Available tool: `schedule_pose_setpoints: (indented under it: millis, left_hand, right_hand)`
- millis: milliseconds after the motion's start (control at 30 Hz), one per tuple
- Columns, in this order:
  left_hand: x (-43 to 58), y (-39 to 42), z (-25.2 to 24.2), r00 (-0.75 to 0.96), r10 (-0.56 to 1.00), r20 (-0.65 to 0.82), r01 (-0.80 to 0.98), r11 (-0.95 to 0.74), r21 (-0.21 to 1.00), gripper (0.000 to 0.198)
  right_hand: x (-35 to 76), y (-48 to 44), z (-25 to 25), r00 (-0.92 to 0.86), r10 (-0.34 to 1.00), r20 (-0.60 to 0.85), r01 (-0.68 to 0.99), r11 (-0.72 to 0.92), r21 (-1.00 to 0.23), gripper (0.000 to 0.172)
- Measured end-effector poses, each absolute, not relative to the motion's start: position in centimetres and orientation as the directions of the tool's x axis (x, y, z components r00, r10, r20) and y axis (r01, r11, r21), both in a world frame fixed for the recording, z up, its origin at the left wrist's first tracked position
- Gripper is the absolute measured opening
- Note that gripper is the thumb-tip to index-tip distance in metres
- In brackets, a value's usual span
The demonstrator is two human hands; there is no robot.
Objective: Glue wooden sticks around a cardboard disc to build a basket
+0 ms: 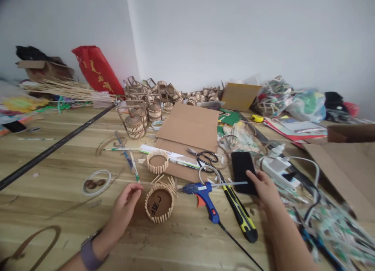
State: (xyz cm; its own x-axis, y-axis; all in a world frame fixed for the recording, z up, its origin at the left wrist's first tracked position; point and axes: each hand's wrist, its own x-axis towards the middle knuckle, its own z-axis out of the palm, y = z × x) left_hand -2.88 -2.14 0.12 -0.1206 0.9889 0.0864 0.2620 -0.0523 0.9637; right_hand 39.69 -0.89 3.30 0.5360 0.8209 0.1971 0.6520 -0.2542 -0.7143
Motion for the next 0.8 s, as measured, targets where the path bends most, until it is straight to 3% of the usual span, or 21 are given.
schedule_pose_setpoints:
  millis: [167, 333, 533, 667, 800]
  left_hand:
    - [-2.7, -2.4, 0.6, -0.106, 0.992, 0.069, 0.264, -0.039, 0.964, 0.022]
    - [-2.7, -2.4, 0.7, -0.085, 0.995, 0.057, 0.267, -0.032, 0.963, 0.019]
    - [-2.8, -2.4, 0.8, -0.053, 0.997, 0.056, 0.257, -0.041, 0.965, 0.015]
    - [-2.8, -2.4, 0.7, -0.041, 0.998, 0.052, 0.274, -0.039, 0.961, 0.017]
    - [-2.8, -2.4, 0.6, -0.035, 0.999, 0.042, 0.289, -0.030, 0.957, 0.018]
  right_hand:
    - [39.6, -1.2, 3.6, 0.685, 0.727, 0.048, 0.280, -0.201, -0.939, 0.025]
    - [38.0, -1.3, 4.9, 0.702, 0.712, -0.024, 0.038, -0.071, -0.997, 0.061]
    - [36.7, -1.6, 5.7, 0.592, 0.798, -0.113, -0.042, -0.109, -0.993, 0.067]
    - [36.6, -1.5, 5.5, 0.608, 0.777, -0.160, -0.197, -0.047, -0.979, 0.061]
    - [36.2, -1.8, 5.8, 0.632, 0.753, -0.183, -0.185, -0.083, -0.979, 0.066]
